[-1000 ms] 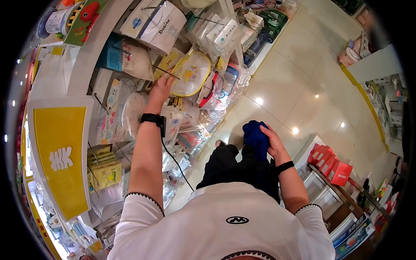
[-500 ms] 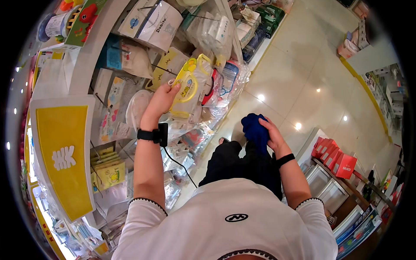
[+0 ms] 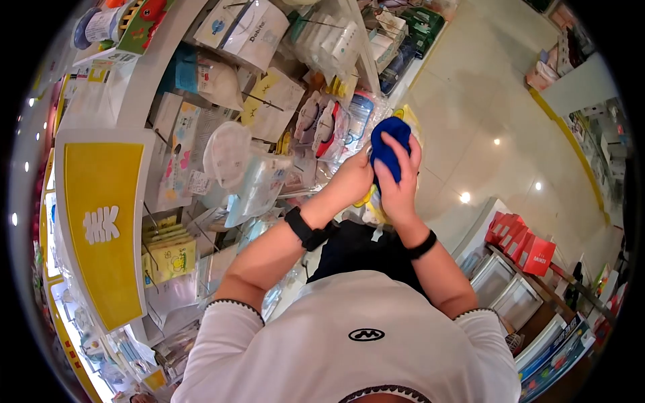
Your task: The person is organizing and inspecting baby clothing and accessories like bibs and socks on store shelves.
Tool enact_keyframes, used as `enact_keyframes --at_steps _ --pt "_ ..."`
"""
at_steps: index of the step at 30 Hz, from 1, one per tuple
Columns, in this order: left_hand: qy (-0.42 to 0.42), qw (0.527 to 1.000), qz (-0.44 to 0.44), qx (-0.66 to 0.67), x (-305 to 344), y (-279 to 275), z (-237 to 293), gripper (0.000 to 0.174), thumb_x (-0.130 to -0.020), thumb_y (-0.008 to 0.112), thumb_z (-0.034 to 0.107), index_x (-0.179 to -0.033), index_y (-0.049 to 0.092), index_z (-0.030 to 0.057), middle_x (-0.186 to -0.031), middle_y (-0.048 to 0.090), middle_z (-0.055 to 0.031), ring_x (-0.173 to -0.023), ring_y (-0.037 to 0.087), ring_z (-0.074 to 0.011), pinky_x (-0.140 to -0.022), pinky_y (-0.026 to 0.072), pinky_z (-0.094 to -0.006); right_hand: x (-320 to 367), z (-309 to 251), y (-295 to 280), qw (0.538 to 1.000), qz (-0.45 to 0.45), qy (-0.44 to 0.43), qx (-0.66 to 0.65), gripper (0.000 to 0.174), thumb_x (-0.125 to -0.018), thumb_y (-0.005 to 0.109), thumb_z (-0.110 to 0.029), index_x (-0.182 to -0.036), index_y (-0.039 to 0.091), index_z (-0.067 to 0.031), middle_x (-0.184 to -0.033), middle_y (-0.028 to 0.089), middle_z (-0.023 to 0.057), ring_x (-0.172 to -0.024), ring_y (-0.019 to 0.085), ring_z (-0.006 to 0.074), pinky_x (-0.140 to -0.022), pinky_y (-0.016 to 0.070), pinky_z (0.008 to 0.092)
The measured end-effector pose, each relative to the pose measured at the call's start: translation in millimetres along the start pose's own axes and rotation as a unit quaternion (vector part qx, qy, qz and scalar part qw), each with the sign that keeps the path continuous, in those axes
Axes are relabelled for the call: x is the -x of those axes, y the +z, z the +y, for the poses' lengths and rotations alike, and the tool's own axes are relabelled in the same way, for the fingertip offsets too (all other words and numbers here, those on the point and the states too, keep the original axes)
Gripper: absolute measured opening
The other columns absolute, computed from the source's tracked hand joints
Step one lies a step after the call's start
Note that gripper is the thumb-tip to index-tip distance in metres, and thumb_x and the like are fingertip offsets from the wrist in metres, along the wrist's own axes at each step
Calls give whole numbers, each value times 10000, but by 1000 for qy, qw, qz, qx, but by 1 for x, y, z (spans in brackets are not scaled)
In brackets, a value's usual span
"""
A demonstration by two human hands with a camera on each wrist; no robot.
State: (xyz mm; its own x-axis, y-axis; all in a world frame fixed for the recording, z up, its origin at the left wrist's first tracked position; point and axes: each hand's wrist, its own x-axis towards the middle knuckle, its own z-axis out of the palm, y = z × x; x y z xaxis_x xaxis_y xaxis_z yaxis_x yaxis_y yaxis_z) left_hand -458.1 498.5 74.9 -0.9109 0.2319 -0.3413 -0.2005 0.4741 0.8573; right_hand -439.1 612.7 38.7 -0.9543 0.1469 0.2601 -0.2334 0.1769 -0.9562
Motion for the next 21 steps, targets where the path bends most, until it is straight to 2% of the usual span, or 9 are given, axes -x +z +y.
enact_keyframes --at_steps 2,5,8,14,16,17,18,20,21 --pt "24 999 39 23 -14 12 -31 427 -889 379 89 -1315 358 60 -1081 556 -259 -1005 552 -360 -859 424 -346 -10 16 8 998 59 13 -8 340 -799 601 -178 -1130 562 -110 -1237 385 176 -1179 361 339 -1006 271 393" --pt "93 995 46 -4 -6 13 -1 416 -924 390 157 -1330 346 79 -1083 552 -260 -996 554 -361 -853 423 -332 -24 14 10 987 136 72 -51 315 -837 572 -209 -1118 557 -68 -1199 407 180 -1126 405 328 -977 305 367" --pt "19 999 35 -6 2 21 11 355 -949 411 183 -1257 420 4 -1107 561 -111 -1013 507 -159 -883 391 -282 -43 45 7 928 185 254 -201 372 -859 564 -254 -1068 534 52 -1084 506 148 -1010 496 239 -890 378 306" --pt "-55 995 47 70 3 15 -14 371 -947 412 219 -1280 423 57 -984 584 -81 -871 524 -119 -788 423 -259 -26 87 8 945 152 255 -139 442 -834 600 -303 -1060 535 71 -1027 555 156 -945 533 229 -861 403 293" --pt "-17 994 70 80 11 3 5 358 -952 410 228 -1257 445 44 -1014 569 -39 -887 505 -101 -796 416 -243 -15 103 0 915 82 359 -163 430 -825 603 -291 -1033 548 81 -956 592 156 -875 560 216 -801 432 288" --pt "-26 990 83 106 13 -7 11 346 -953 412 236 -1237 462 44 -1024 567 -28 -891 505 -93 -798 416 -239 2 136 4 939 75 318 -104 427 -815 603 -286 -1013 560 90 -885 616 136 -768 576 192 -713 455 283" --pt "-36 986 97 131 14 -19 17 336 -954 415 245 -1216 478 44 -1033 565 -16 -896 504 -85 -799 416 -236 14 145 -8 905 -88 381 -169 429 -816 600 -294 -1020 570 82 -898 630 122 -722 598 194 -660 464 290" --pt "-43 984 117 130 13 -45 28 338 -944 444 263 -1174 496 22 -1036 569 -29 -888 514 -80 -789 418 -222 42 164 -24 809 -200 515 -199 355 -857 561 -267 -1080 565 10 -944 630 88 -788 598 166 -710 480 281" --pt "-72 979 126 141 15 -59 37 350 -940 448 265 -1179 487 13 -1055 571 -45 -902 536 -99 -796 432 -235 52 169 -35 771 -165 552 -272 345 -864 551 -271 -1075 570 1 -953 631 98 -805 609 189 -729 491 298"
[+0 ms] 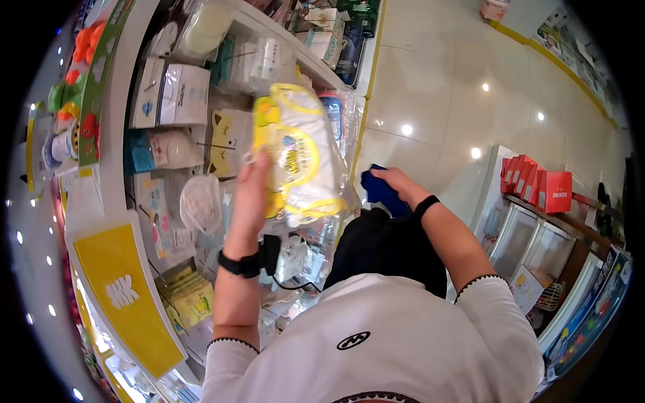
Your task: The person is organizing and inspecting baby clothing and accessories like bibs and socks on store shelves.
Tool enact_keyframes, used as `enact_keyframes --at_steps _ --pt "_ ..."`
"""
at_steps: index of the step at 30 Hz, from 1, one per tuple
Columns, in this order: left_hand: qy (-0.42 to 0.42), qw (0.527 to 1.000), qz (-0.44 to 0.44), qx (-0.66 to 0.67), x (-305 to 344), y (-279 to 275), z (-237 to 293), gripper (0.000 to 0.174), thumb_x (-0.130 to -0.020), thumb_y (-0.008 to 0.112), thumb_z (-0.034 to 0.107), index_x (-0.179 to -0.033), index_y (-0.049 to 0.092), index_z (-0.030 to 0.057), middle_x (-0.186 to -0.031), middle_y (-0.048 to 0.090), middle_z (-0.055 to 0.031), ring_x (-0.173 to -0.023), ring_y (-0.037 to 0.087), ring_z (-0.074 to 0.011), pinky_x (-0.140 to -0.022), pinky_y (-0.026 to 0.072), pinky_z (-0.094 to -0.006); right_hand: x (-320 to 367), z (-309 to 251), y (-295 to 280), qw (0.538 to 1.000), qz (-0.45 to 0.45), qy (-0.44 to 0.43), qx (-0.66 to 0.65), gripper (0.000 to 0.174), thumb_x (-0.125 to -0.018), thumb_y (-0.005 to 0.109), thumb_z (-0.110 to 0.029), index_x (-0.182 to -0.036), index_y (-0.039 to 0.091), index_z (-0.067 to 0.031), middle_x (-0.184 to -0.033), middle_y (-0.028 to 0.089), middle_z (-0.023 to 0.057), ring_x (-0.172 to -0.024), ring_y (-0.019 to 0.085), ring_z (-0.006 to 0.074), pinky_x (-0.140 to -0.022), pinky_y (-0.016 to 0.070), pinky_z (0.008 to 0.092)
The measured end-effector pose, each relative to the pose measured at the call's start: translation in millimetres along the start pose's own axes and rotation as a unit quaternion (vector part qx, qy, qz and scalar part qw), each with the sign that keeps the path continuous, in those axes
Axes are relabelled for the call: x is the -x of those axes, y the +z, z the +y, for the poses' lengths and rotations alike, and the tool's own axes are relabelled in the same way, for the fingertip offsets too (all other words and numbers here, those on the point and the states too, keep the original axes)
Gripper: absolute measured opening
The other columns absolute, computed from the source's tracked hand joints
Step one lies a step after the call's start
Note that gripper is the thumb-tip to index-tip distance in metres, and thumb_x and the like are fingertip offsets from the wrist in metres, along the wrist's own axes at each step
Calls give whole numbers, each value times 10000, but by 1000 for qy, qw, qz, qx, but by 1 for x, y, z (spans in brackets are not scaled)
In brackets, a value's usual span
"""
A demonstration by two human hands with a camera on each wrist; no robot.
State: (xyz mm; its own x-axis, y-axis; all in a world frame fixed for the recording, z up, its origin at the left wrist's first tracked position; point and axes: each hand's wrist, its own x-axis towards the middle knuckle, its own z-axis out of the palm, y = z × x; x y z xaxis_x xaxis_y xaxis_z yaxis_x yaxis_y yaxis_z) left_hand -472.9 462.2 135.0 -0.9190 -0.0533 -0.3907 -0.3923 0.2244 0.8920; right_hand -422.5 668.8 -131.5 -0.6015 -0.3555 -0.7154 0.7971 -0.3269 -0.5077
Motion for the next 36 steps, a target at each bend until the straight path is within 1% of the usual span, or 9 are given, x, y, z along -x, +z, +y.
enact_keyframes --at_steps 5,7,15,17,23,24,27,33,36 --pt "-68 972 -35 222 16 -32 36 388 -943 422 257 -1214 435 -19 -1146 562 -137 -976 594 -214 -831 490 -323 -12 7 -24 950 -81 77 -291 328 -902 491 -266 -1077 549 5 -1032 616 119 -865 623 208 -789 507 327" --pt "-68 983 -35 169 11 -42 25 395 -944 423 264 -1211 435 -27 -1134 568 -126 -955 598 -203 -807 492 -311 -5 0 -6 981 -135 -98 -100 352 -906 476 -296 -1098 547 -9 -1045 618 109 -858 627 203 -779 513 324" --pt "-107 994 34 -18 -14 -65 -31 324 -929 472 256 -1100 524 -15 -969 609 -53 -831 581 -102 -707 470 -239 60 -97 37 899 -172 -39 -402 393 -915 451 -332 -1137 530 -18 -1048 615 121 -859 629 216 -760 521 336" --pt "-87 994 23 -63 -13 -68 -42 323 -931 471 254 -1103 525 -14 -962 604 -31 -824 563 -84 -704 457 -226 61 -90 21 835 -303 -209 -409 432 -926 416 -354 -1176 499 -11 -1046 609 138 -857 628 229 -724 531 345" --pt "-84 973 56 -208 -26 -68 -74 334 -923 490 281 -1061 570 -13 -910 606 -2 -785 526 -65 -683 433 -226 80 -76 -44 916 -97 -211 -327 488 -909 370 -462 -1138 516 -57 -915 620 109 -689 609 246 -571 509 331" --pt "18 980 34 -195 -41 -77 -97 357 -911 507 303 -1022 586 -27 -879 608 -14 -759 521 -60 -659 433 -233 83 -70 -52 926 -66 -205 -311 484 -906 382 -463 -1126 520 -54 -897 620 110 -669 602 245 -563 501 329" --pt "-38 970 51 -233 -60 -78 -98 367 -906 513 312 -996 597 -33 -845 617 -22 -752 527 -64 -663 433 -237 95 -61 -52 945 -1 -141 -294 455 -907 407 -450 -1099 527 -55 -860 619 104 -631 588 226 -546 486 311" --pt "-59 970 71 -223 -108 -114 -119 370 -899 526 296 -962 606 -60 -825 631 -47 -703 549 -84 -625 441 -240 87 -42 -37 957 16 -53 -285 448 -884 495 -406 -1157 499 -50 -977 614 101 -731 613 212 -608 518 325" --pt "-46 962 91 -254 -109 -108 -104 455 -861 546 343 -904 583 -108 -731 625 -184 -686 590 -180 -639 447 -328 85 -48 -21 956 -29 -29 -291 462 -885 510 -383 -1192 487 -38 -1059 603 104 -848 613 210 -687 521 315"
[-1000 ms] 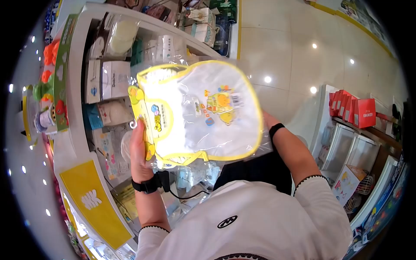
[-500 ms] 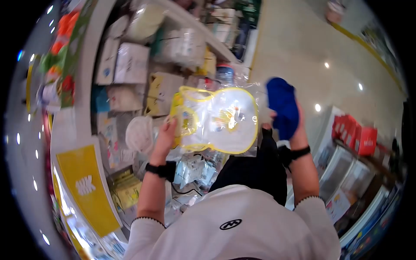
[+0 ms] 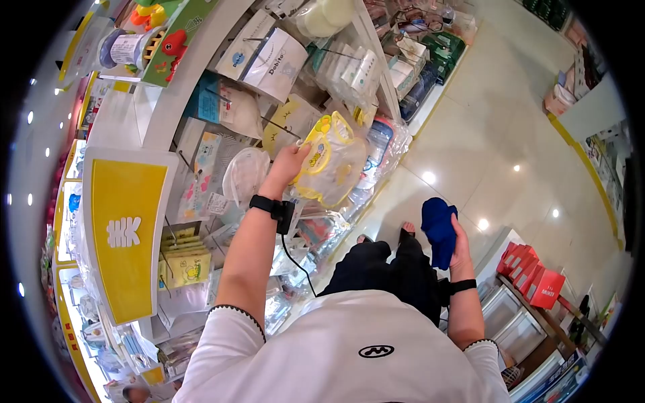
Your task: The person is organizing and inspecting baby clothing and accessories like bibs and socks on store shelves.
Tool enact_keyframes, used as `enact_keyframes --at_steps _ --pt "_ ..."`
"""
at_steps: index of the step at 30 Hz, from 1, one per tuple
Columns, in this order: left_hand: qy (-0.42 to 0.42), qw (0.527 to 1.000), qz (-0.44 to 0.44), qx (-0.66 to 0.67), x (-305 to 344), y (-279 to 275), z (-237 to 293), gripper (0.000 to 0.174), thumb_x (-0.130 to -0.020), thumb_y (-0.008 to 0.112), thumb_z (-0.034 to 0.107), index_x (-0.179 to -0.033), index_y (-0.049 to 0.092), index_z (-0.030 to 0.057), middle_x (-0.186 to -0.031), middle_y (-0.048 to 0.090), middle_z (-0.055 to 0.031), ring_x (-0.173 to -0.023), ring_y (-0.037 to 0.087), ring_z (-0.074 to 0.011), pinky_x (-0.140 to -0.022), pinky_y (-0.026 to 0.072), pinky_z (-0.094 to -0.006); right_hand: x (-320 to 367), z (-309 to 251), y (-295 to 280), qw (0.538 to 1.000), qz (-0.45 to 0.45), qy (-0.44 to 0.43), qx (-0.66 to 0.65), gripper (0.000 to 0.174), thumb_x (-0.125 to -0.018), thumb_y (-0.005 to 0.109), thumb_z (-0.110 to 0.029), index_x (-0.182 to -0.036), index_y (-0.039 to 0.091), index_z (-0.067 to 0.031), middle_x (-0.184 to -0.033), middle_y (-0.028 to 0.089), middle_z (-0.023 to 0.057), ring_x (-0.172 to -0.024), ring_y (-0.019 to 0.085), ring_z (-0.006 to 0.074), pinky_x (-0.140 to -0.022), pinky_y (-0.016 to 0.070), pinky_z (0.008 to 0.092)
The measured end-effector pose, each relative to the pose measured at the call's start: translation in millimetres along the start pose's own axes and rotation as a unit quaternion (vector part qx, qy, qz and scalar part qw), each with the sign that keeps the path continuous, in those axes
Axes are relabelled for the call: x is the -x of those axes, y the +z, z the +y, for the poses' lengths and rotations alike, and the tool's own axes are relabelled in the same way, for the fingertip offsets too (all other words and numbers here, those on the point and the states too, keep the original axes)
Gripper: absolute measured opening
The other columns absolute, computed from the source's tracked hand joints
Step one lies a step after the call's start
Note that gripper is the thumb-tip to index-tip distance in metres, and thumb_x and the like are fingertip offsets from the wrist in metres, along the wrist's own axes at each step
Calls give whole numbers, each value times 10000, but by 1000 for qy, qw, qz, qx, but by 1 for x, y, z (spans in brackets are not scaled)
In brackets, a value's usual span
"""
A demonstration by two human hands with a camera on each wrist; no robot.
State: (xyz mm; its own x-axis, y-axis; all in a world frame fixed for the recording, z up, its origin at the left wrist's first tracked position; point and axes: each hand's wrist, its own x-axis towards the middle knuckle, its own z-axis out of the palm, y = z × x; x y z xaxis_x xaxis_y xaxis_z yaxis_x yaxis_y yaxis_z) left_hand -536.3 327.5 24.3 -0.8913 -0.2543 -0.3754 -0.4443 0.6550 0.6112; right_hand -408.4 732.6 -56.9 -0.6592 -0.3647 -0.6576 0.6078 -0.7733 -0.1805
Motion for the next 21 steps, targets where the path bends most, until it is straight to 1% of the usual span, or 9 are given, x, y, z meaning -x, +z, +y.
enact_keyframes --at_steps 3,6,9,10,12,15,18,20,21 --pt "42 999 -1 12 3 3 2 444 -856 550 340 -904 589 -99 -718 624 -177 -669 590 -184 -627 447 -331 -3 -5 11 999 -35 3 5 458 -891 509 -357 -1204 477 -23 -1099 590 107 -902 606 202 -750 514 309" --pt "68 997 21 -27 6 0 8 410 -850 565 325 -877 597 -83 -708 625 -152 -636 574 -174 -613 447 -323 -11 -13 8 999 -46 -12 18 460 -892 511 -344 -1207 470 -11 -1119 582 107 -935 598 198 -791 504 304" --pt "23 998 -3 66 3 -4 10 397 -843 577 321 -872 602 -75 -715 630 -128 -624 562 -161 -604 446 -308 -19 -22 0 998 -55 -27 22 487 -891 514 -341 -1217 453 15 -1139 566 132 -989 577 220 -846 480 327" --pt "12 998 -3 58 2 -6 12 396 -842 579 320 -876 602 -75 -722 633 -126 -624 564 -161 -604 446 -304 -20 -24 -1 997 -60 -32 21 499 -890 515 -342 -1221 445 25 -1148 559 145 -1011 568 232 -868 470 339" --pt "-14 999 -4 42 1 -11 16 395 -840 581 317 -883 602 -75 -735 638 -120 -622 568 -160 -603 445 -296 -20 -26 -1 997 -62 -40 26 497 -890 514 -341 -1220 449 24 -1146 561 141 -1008 570 230 -874 466 336" --pt "-23 998 -28 54 13 -16 41 376 -839 574 311 -903 605 -58 -749 635 -120 -642 563 -153 -597 442 -292 -20 -23 -7 997 -62 -40 24 494 -891 512 -343 -1218 453 23 -1150 560 139 -1009 571 230 -886 459 335" --pt "-25 999 21 -36 -27 -18 -3 331 -840 560 307 -929 619 -7 -795 641 -153 -687 592 -194 -633 456 -318 -17 -14 -12 998 -52 -23 3 495 -892 507 -346 -1219 452 23 -1156 556 143 -1015 569 243 -895 456 345" --pt "-37 993 78 -85 -54 -27 -32 349 -837 543 344 -951 621 24 -867 635 -178 -772 600 -258 -673 460 -357 -13 -7 -8 998 -53 -11 -12 497 -893 504 -347 -1220 450 23 -1156 555 148 -1019 567 256 -898 455 357" --pt "-41 988 107 -108 -57 -31 -27 359 -835 534 363 -962 622 40 -902 632 -190 -814 604 -291 -694 462 -377 -9 -4 -2 998 -59 -7 -18 498 -894 502 -348 -1221 449 24 -1155 555 151 -1020 566 264 -899 454 363"
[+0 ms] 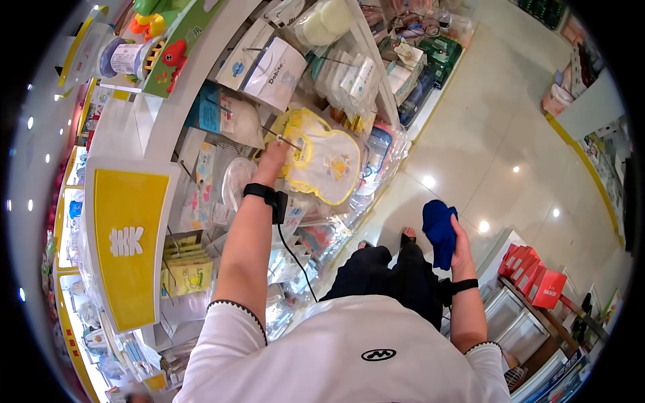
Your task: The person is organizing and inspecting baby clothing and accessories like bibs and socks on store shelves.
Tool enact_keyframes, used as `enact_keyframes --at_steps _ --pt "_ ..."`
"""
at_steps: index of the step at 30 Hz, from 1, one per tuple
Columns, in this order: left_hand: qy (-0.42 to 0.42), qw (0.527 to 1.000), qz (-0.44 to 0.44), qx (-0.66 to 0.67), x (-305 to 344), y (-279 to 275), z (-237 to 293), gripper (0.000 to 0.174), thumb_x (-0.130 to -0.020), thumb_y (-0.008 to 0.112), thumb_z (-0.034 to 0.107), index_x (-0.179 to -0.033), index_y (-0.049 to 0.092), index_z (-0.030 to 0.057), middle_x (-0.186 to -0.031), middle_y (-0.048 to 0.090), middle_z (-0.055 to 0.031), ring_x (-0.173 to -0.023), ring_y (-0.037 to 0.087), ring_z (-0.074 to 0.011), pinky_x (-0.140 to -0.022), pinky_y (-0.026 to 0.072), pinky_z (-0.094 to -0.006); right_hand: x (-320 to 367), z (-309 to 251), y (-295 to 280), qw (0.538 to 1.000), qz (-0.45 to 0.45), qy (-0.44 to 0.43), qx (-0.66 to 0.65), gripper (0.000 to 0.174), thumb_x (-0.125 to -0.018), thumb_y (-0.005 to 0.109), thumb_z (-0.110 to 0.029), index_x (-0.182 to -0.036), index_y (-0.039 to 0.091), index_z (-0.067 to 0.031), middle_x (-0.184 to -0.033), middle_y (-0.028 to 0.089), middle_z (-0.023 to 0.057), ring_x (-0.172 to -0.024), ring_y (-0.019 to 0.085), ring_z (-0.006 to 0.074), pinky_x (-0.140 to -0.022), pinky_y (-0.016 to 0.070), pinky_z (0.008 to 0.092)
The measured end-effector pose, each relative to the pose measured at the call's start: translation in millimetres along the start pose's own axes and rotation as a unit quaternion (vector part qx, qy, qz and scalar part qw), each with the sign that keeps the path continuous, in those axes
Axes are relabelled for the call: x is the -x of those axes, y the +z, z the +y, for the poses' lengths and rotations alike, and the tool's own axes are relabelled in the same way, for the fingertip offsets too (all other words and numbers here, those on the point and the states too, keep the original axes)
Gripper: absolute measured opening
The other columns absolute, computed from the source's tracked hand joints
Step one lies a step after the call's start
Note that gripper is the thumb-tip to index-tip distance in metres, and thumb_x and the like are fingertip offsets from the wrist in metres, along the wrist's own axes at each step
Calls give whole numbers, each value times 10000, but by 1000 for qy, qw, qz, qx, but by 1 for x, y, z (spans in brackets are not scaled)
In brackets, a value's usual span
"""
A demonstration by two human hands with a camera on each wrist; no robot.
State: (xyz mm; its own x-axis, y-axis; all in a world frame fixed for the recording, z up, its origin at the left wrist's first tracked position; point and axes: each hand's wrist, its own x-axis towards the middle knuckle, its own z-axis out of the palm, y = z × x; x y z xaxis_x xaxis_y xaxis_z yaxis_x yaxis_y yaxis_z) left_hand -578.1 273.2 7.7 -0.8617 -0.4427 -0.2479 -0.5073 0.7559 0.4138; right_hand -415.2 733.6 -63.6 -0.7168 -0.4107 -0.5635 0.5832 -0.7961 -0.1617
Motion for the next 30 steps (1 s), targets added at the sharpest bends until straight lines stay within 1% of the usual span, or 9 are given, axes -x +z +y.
enact_keyframes --at_steps 2,4,6,10,11,15,21,28,30 --pt "55 998 25 -33 6 -11 -1 442 -836 486 429 -1047 583 52 -1076 575 -202 -989 535 -366 -815 425 -428 3 6 2 1000 -2 -4 3 505 -893 501 -352 -1224 444 25 -1148 558 161 -1021 564 287 -900 454 382" --pt "72 996 45 -19 -30 -8 -35 463 -844 466 434 -1089 559 52 -1137 549 -188 -1047 506 -366 -862 403 -429 0 10 -6 1000 19 6 9 496 -888 513 -345 -1219 453 20 -1145 562 154 -1013 569 272 -896 456 375" --pt "7 978 85 -190 -56 -6 -33 436 -862 454 401 -1124 541 64 -1165 537 -168 -1068 492 -357 -913 372 -418 0 9 -9 998 50 7 29 477 -884 526 -329 -1206 464 17 -1128 574 141 -984 584 243 -867 474 353" --pt "110 943 183 -256 -84 2 -68 451 -874 439 409 -1132 541 54 -1164 535 -168 -1090 473 -350 -915 369 -421 0 5 -2 998 43 26 35 470 -886 528 -314 -1207 459 23 -1113 581 134 -947 601 215 -823 501 320" --pt "133 944 160 -254 -105 7 -95 538 -903 371 466 -1166 511 18 -1225 491 -189 -1141 429 -372 -978 298 -449 -1 4 0 998 40 26 37 467 -886 528 -313 -1203 461 23 -1109 582 135 -941 604 215 -818 504 319" --pt "158 953 185 -181 -48 -22 -26 498 -892 429 413 -1176 517 13 -1205 508 -196 -1107 459 -381 -949 325 -472 -6 4 10 998 61 11 22 462 -885 531 -312 -1199 466 21 -1098 587 135 -931 608 217 -812 507 320" --pt "174 936 203 -228 -65 -22 -33 501 -883 445 406 -1174 515 4 -1201 506 -211 -1103 459 -393 -947 326 -473 -41 11 25 999 43 22 24 464 -885 523 -327 -1195 474 15 -1114 581 144 -961 595 249 -851 487 360" --pt "182 926 194 -269 -64 -5 -45 507 -872 463 398 -1172 514 -7 -1195 503 -229 -1097 458 -407 -944 328 -473 -93 6 62 999 16 9 46 433 -862 568 -320 -1146 508 1 -1056 603 120 -914 604 231 -823 494 335" --pt "145 934 166 -281 -57 1 -48 508 -869 468 396 -1172 513 -10 -1194 502 -234 -1095 458 -412 -944 329 -474 -102 -3 65 998 16 21 56 377 -841 588 -258 -1119 524 -11 -1020 613 111 -890 608 222 -793 498 325"
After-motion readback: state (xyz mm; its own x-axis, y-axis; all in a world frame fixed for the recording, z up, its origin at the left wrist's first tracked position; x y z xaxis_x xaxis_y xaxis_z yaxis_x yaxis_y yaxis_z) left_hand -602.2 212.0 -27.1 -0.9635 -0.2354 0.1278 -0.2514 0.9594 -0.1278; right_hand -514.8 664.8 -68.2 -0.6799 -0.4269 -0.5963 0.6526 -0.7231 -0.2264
